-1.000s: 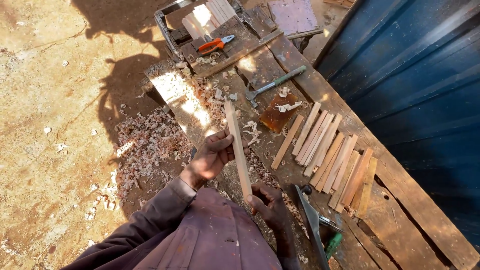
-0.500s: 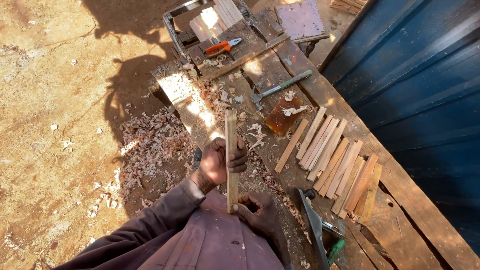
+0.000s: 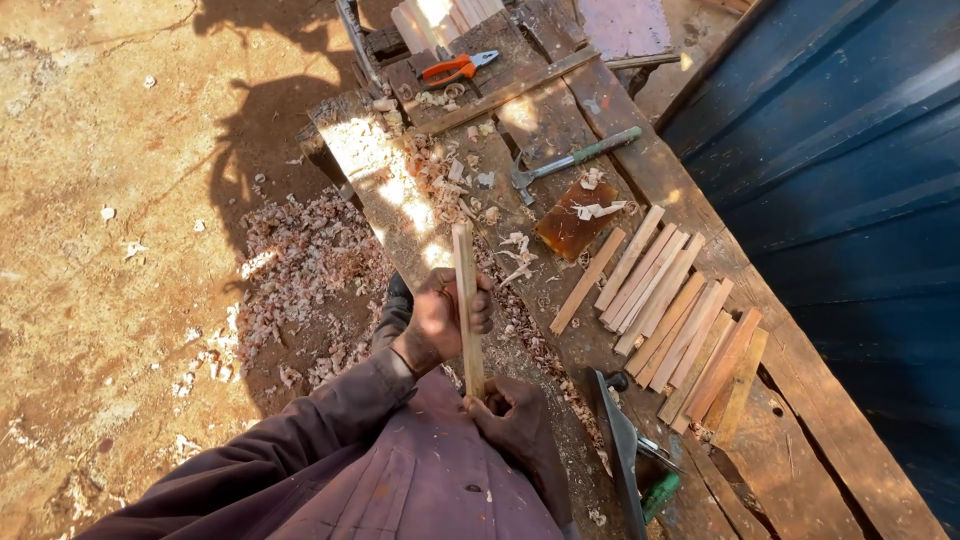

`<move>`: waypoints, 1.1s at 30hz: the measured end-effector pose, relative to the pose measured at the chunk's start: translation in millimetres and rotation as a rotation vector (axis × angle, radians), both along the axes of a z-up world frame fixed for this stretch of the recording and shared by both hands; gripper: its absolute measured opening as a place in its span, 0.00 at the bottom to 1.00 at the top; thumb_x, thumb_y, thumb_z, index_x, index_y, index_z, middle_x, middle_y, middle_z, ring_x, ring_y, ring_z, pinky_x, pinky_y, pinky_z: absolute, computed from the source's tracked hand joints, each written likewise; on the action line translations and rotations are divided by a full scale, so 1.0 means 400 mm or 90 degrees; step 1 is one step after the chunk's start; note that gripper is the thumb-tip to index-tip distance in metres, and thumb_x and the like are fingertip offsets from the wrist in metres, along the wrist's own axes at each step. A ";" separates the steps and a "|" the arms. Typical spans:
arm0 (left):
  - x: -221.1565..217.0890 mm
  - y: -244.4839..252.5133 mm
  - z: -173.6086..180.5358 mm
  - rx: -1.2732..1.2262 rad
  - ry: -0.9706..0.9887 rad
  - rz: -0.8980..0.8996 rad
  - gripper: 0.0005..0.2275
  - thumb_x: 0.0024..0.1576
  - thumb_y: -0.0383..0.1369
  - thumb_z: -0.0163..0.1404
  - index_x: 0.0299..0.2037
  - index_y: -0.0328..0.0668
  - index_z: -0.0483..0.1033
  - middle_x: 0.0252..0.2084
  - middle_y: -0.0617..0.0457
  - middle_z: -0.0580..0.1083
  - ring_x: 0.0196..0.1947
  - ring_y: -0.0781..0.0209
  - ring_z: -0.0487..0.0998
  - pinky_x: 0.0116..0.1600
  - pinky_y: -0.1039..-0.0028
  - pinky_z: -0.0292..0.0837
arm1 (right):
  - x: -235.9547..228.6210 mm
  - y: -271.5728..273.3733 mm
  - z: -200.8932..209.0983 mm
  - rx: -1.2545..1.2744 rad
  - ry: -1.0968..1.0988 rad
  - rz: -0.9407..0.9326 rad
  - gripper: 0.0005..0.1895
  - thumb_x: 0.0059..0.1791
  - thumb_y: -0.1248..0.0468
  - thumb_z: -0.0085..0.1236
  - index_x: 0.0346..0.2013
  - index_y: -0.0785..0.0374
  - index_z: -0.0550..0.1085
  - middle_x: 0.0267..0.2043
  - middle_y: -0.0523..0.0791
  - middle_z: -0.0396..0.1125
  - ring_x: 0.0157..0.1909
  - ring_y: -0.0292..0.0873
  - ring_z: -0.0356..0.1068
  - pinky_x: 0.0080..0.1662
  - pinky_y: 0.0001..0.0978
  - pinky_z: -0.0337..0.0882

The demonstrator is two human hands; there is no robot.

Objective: Using a manual hand plane to smooth and straighten thin wooden strips on a workbench.

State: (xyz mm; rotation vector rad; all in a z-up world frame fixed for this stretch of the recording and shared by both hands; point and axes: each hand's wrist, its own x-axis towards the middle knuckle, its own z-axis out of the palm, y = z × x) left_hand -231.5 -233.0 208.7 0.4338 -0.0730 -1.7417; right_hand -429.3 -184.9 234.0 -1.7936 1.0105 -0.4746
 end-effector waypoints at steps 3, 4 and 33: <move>0.010 0.030 -0.117 0.210 -0.182 0.079 0.23 0.62 0.49 0.39 0.50 0.33 0.72 0.35 0.46 0.76 0.34 0.52 0.76 0.43 0.62 0.73 | -0.050 0.019 -0.121 0.027 0.207 0.014 0.16 0.43 0.53 0.65 0.19 0.52 0.69 0.18 0.37 0.63 0.23 0.35 0.59 0.28 0.32 0.60; 0.013 0.042 -0.175 0.249 -0.255 0.101 0.29 0.64 0.52 0.36 0.61 0.30 0.66 0.45 0.38 0.79 0.44 0.44 0.81 0.54 0.54 0.76 | -0.078 0.028 -0.180 -0.009 0.312 0.033 0.21 0.44 0.49 0.64 0.17 0.49 0.61 0.19 0.36 0.58 0.24 0.36 0.56 0.30 0.32 0.59; 0.239 -0.100 -0.227 0.493 -0.601 0.033 0.09 0.59 0.26 0.63 0.28 0.35 0.80 0.20 0.47 0.79 0.14 0.65 0.77 0.20 0.83 0.75 | 0.083 -0.166 -0.369 0.147 0.437 0.074 0.13 0.50 0.52 0.59 0.25 0.52 0.70 0.20 0.37 0.61 0.22 0.35 0.58 0.28 0.31 0.65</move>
